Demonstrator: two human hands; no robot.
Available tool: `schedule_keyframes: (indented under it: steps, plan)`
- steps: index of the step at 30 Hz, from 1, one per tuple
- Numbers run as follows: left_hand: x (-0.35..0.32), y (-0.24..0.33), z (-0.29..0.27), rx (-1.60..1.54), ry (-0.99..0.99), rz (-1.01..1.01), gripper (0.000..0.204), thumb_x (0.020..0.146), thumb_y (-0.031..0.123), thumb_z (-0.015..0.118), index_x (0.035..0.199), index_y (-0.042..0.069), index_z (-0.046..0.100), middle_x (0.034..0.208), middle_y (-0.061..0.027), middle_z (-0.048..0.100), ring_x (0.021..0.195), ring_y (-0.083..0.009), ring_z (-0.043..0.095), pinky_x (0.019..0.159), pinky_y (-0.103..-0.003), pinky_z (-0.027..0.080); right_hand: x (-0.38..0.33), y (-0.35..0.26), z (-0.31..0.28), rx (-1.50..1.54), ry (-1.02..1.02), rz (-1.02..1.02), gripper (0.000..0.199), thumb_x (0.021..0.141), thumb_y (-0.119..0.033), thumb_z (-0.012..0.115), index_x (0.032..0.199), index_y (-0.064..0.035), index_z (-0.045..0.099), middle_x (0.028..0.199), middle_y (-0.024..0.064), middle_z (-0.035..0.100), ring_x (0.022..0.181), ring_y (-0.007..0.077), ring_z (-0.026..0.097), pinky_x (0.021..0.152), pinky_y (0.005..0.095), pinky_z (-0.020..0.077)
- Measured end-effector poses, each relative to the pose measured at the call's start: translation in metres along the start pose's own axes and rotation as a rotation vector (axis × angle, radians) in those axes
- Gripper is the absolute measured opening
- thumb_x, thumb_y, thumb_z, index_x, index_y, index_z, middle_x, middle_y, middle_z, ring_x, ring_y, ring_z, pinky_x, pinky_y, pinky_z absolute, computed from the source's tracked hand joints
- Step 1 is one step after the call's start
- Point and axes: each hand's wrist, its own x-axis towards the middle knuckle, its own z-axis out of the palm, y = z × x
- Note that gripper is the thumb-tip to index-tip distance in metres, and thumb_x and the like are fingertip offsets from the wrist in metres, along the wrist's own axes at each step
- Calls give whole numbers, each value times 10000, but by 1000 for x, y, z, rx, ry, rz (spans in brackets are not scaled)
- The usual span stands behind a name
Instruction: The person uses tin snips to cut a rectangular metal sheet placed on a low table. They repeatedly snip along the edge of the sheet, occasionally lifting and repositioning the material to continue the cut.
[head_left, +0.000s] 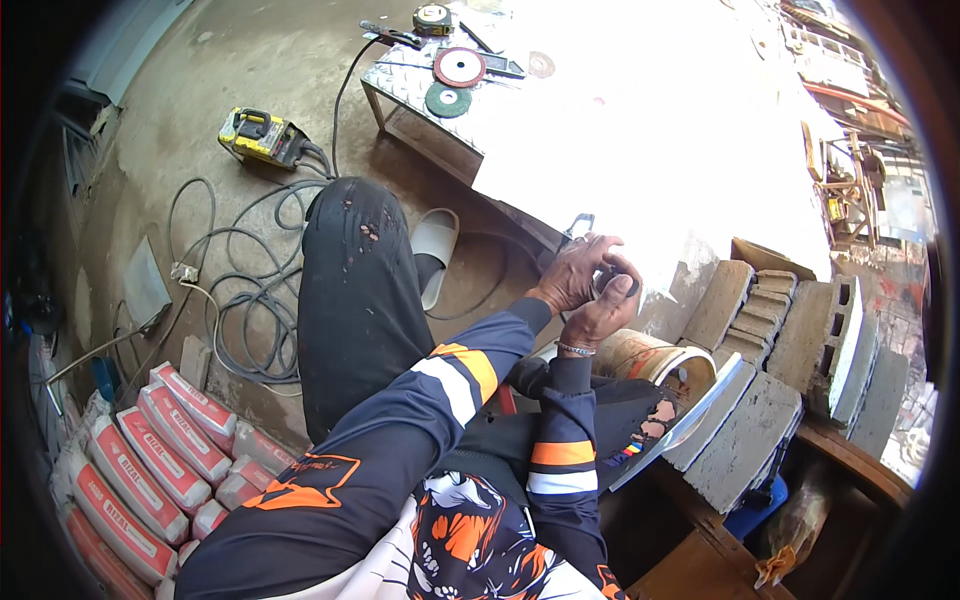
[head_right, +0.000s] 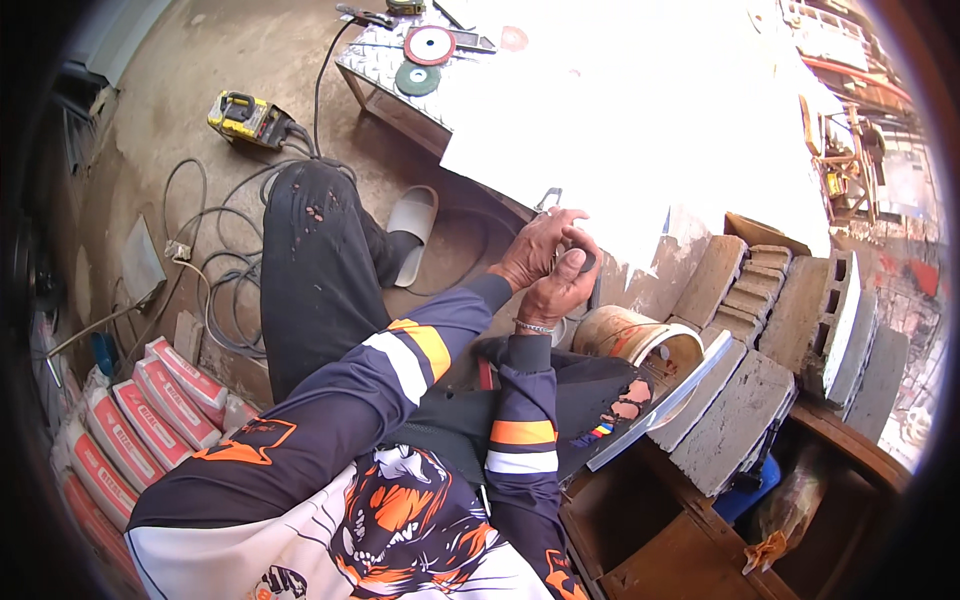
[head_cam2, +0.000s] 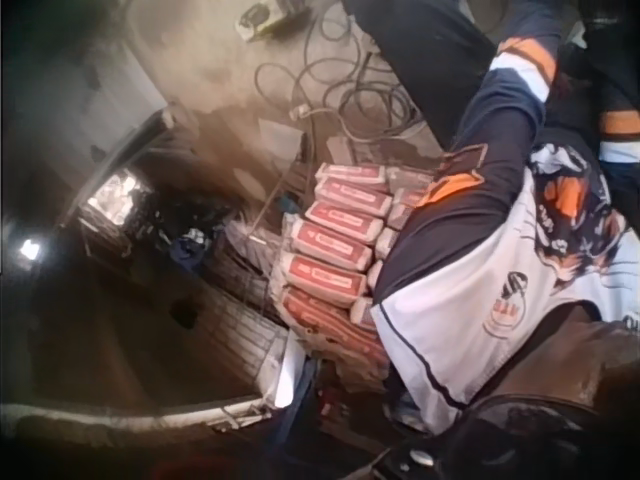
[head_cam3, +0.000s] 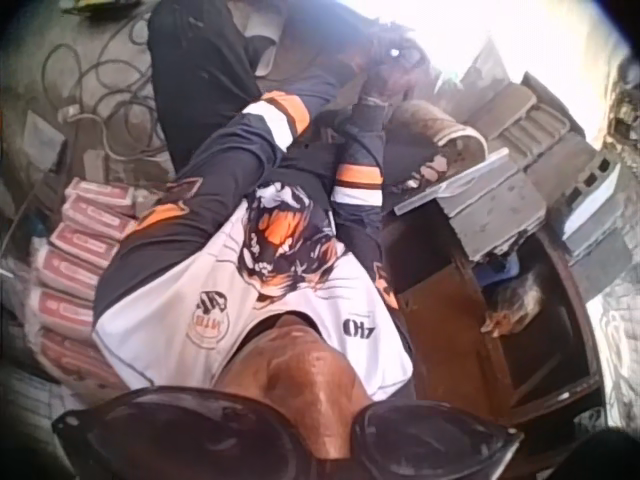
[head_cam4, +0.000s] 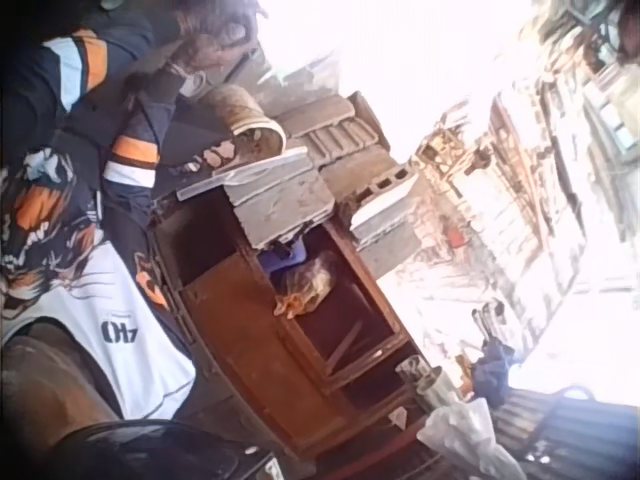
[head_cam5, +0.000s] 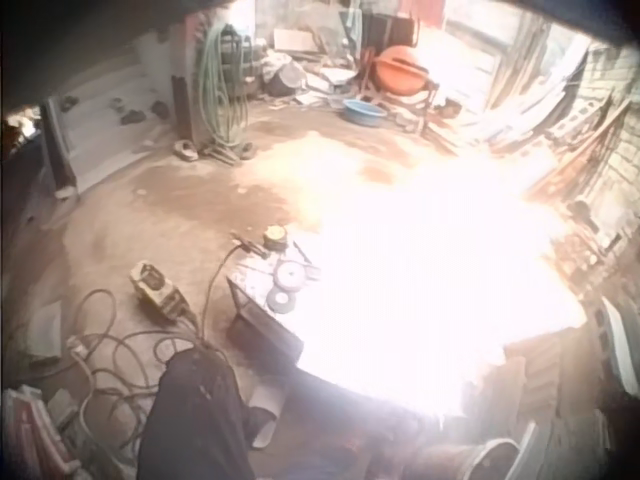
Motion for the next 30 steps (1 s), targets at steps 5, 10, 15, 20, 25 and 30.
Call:
schedule_keyframes:
  steps: [5, 10, 15, 20, 25, 30]
  plan:
    - [8, -21, 5, 250, 20, 187, 206, 848, 258, 646, 932, 80, 584, 902, -117, 628, 874, -358, 634, 778, -429, 520, 19, -6, 15, 123, 28, 71, 546, 1022, -535, 499, 887, -8, 548, 754, 34, 542, 686, 121, 511, 656, 256, 425]
    - [11, -18, 14, 82, 108, 46, 158, 871, 226, 583, 837, 72, 567, 826, -144, 628, 853, -354, 631, 780, -436, 511, 30, 3, 14, 78, 39, 124, 591, 1032, -552, 461, 712, -54, 478, 636, -23, 417, 575, 75, 374, 555, 239, 312]
    - [23, -25, 18, 61, 96, 49, 171, 874, 231, 604, 820, 79, 550, 796, -130, 612, 823, -344, 616, 768, -436, 484, 48, -18, 29, -115, 92, 179, 584, 1071, -508, 388, 682, -75, 442, 614, -32, 389, 565, 72, 371, 551, 234, 308]
    - [45, -28, 23, 51, 70, 34, 199, 848, 255, 648, 809, 85, 554, 778, -123, 624, 802, -353, 624, 779, -471, 460, 83, -7, 38, -41, 39, 219, 545, 1088, -418, 405, 653, -90, 424, 555, -34, 364, 476, 71, 339, 425, 254, 272]
    - [61, -32, 25, 86, 73, -19, 217, 770, 277, 724, 862, 102, 637, 782, -158, 680, 762, -380, 663, 744, -484, 500, 110, -9, 49, -143, 6, 305, 559, 1081, -381, 423, 628, -56, 459, 537, -15, 407, 454, 93, 382, 423, 279, 313]
    - [77, -26, 26, 115, 11, -140, 219, 747, 250, 749, 826, 76, 641, 794, -186, 691, 784, -397, 680, 718, -459, 537, 135, 4, 53, -224, 26, 377, 557, 1062, -329, 433, 649, 24, 552, 559, 37, 510, 490, 141, 449, 458, 326, 359]
